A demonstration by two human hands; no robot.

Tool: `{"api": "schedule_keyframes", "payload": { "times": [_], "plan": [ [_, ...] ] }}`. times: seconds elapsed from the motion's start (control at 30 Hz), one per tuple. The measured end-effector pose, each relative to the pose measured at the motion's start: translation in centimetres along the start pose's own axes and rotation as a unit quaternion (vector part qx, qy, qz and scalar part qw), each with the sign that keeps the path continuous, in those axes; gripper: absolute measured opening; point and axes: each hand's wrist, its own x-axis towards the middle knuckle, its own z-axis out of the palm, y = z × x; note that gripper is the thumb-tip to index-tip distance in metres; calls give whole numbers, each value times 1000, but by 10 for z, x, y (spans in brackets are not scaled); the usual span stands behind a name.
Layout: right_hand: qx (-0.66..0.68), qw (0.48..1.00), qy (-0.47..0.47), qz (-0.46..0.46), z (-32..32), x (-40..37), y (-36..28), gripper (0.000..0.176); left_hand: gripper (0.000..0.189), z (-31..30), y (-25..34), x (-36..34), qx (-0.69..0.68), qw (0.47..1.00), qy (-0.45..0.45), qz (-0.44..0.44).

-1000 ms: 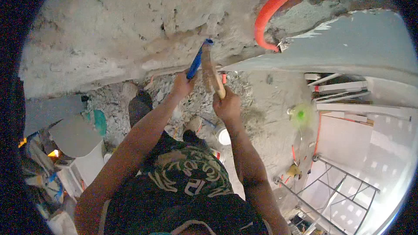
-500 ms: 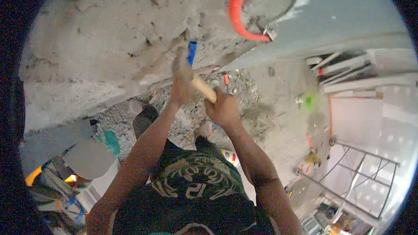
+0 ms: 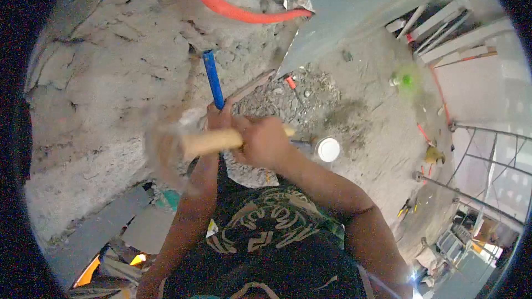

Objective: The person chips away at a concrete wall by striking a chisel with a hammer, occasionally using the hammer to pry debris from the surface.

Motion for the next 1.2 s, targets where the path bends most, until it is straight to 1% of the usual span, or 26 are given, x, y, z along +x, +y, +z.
{"api": "schedule_keyframes", "payload": {
  "times": [0.03, 0.07, 0.17, 0.23, 0.27, 0.3, 0.33, 0.37, 0.4, 0.47, 0.53, 0.57, 0.63, 0.67, 0.7, 0.73, 0.77, 0.83, 0.87, 0.9, 0.97, 1.03, 1.07, 1.13, 1.17, 1.2],
  "plan": [
    [39, 996, 24, -80, -5, -2, -11, 22, 30, -5, 5, -5, -82, 996, -35, -24],
    [76, 983, 53, -160, -6, -3, -17, 23, 30, -9, 14, -8, -72, 996, -37, -21],
    [77, 975, 56, -198, -2, -10, -10, 24, 31, -5, 14, -9, -28, 999, -38, -9],
    [82, 982, 13, -167, 1, -26, 3, 24, 30, 1, 7, -8, -30, 987, 60, 146],
    [104, 987, -5, -123, 4, -34, 11, 23, 30, 0, 5, -1, -27, 987, 65, 147],
    [126, 989, -25, -79, 8, -42, 21, 22, 29, -1, 1, 12, -9, 977, 84, 196],
    [130, 988, -26, -82, 15, -53, 32, 22, 29, -2, -10, 23, 9, 965, 101, 243],
    [127, 991, -41, -18, 24, -64, 46, 22, 29, -5, -17, 32, 11, 965, 104, 242],
    [122, 990, -55, 45, 30, -76, 59, 21, 28, -8, -22, 40, 15, 972, 94, 216],
    [123, 988, -55, 70, 33, -98, 82, 26, 28, -8, -9, 29, 20, 977, 91, 191],
    [130, 985, -57, 97, 38, -118, 108, 31, 28, 4, 35, -26, -147, 987, -15, 70],
    [180, 977, -47, 104, 41, -130, 122, 31, 28, 13, 37, -32, -142, 988, -11, 67],
    [231, 966, -40, 109, 44, -148, 133, 31, 28, 27, 32, -37, -397, 908, -107, -83],
    [184, 978, -25, 97, 42, -152, 140, 28, 28, 33, 21, -28, -400, 907, -101, -79],
    [136, 987, -11, 87, 39, -153, 145, 26, 28, 42, 0, -17, -283, 959, -10, -18],
    [85, 995, -3, 50, 32, -149, 144, 22, 28, 39, -3, -14, -155, 984, 80, 38],
    [87, 995, -7, 46, 27, -145, 142, 22, 28, 28, -9, -9, -154, 984, 86, 36],
    [142, 984, 40, 101, 12, -127, 128, 23, 28, -7, 10, -2, 75, 981, 94, 155],
    [176, 968, -2, 180, 15, -130, 137, 26, 29, -9, 9, -3, 35, 986, 64, 147],
    [178, 967, -2, 180, 15, -128, 139, 26, 29, -8, 7, -13, 37, 986, 64, 147],
    [206, 957, 55, 194, 20, -122, 139, 29, 31, -3, 1, -50, 36, 995, -92, -11],
    [199, 954, 45, 222, 13, -111, 131, 31, 33, 8, 28, -93, 29, 985, -166, 37],
    [186, 950, 35, 248, 10, -110, 128, 33, 33, 10, 22, -102, 31, 985, -164, 33],
    [190, 945, 21, 264, 18, -114, 141, 35, 34, 13, 18, -106, 43, 999, -23, -18],
    [192, 939, 7, 284, 21, -118, 147, 36, 34, 9, 15, -106, 43, 999, -21, -18],
    [191, 940, 5, 282, 18, -117, 144, 36, 33, -3, 31, -106, 29, 996, 21, 83]
  ]
}}
